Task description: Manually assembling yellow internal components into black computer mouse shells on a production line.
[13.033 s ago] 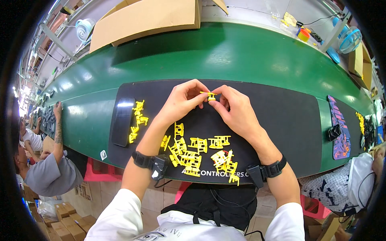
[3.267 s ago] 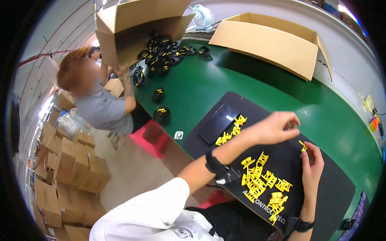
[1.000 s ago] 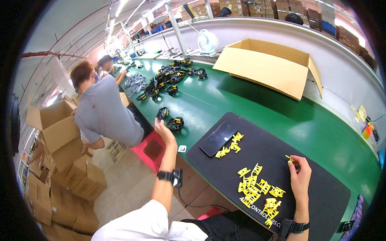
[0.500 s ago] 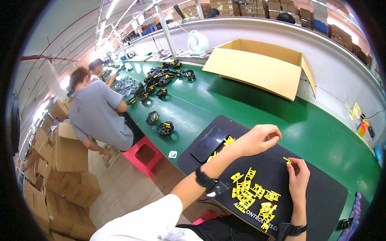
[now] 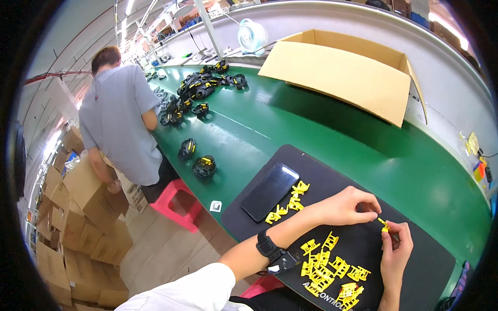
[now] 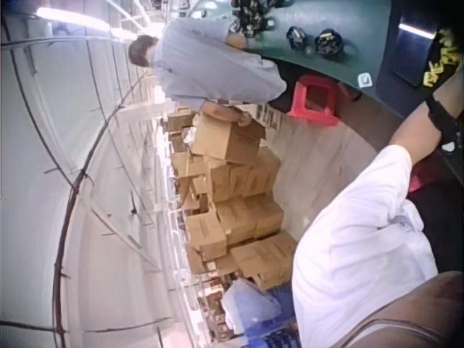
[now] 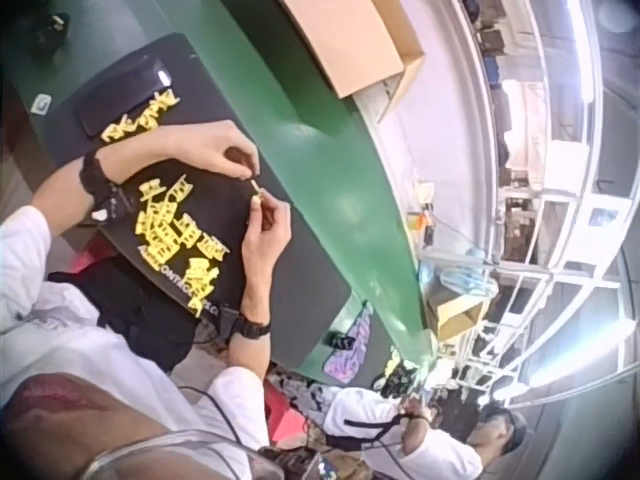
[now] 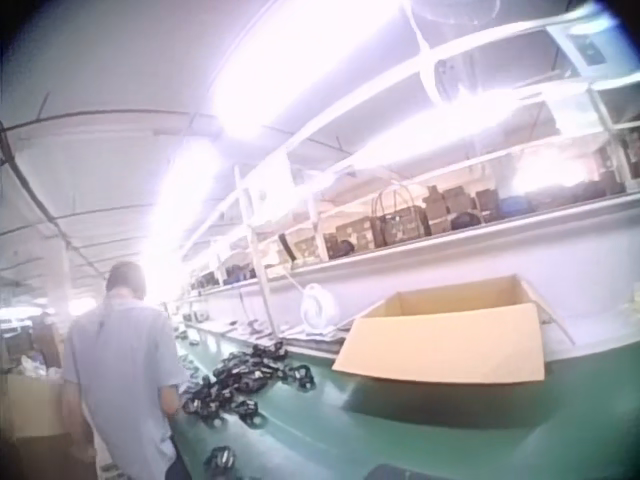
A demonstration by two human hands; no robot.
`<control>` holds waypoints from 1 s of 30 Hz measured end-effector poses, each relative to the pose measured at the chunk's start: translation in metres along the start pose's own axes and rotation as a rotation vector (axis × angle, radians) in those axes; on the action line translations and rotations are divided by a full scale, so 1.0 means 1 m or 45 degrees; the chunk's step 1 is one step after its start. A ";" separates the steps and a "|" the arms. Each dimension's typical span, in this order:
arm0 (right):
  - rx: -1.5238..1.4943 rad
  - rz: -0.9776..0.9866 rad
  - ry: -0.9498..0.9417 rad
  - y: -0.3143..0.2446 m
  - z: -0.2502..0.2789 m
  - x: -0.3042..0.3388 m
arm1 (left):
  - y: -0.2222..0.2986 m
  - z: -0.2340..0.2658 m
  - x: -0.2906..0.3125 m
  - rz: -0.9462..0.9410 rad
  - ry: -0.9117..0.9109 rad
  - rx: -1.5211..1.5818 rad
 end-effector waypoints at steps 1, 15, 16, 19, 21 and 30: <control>-0.008 -0.029 -0.015 -0.001 0.000 0.000 | 0.002 0.000 0.000 0.004 -0.008 0.011; 0.086 0.191 0.082 -0.003 -0.010 0.000 | 0.008 -0.013 0.001 0.213 -0.013 0.076; 0.068 0.189 0.094 -0.002 -0.011 0.001 | 0.006 -0.014 0.001 0.201 -0.017 0.047; 0.079 0.238 0.087 0.001 -0.011 0.000 | 0.001 -0.012 0.002 0.217 -0.116 0.081; 0.125 0.297 0.077 -0.001 -0.010 0.000 | -0.002 -0.014 0.002 0.196 -0.127 0.084; 0.171 0.299 0.065 -0.003 -0.007 0.000 | -0.012 -0.018 0.000 0.179 -0.085 0.254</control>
Point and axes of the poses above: each hand's wrist, its own x-axis away from the middle knuckle, its own z-axis out of the back of the hand, y = z × x, the point moved 1 cm from there along -x, towards the middle knuckle, and after that the axes turned 9 degrees about -z, right-handed, at the moved point
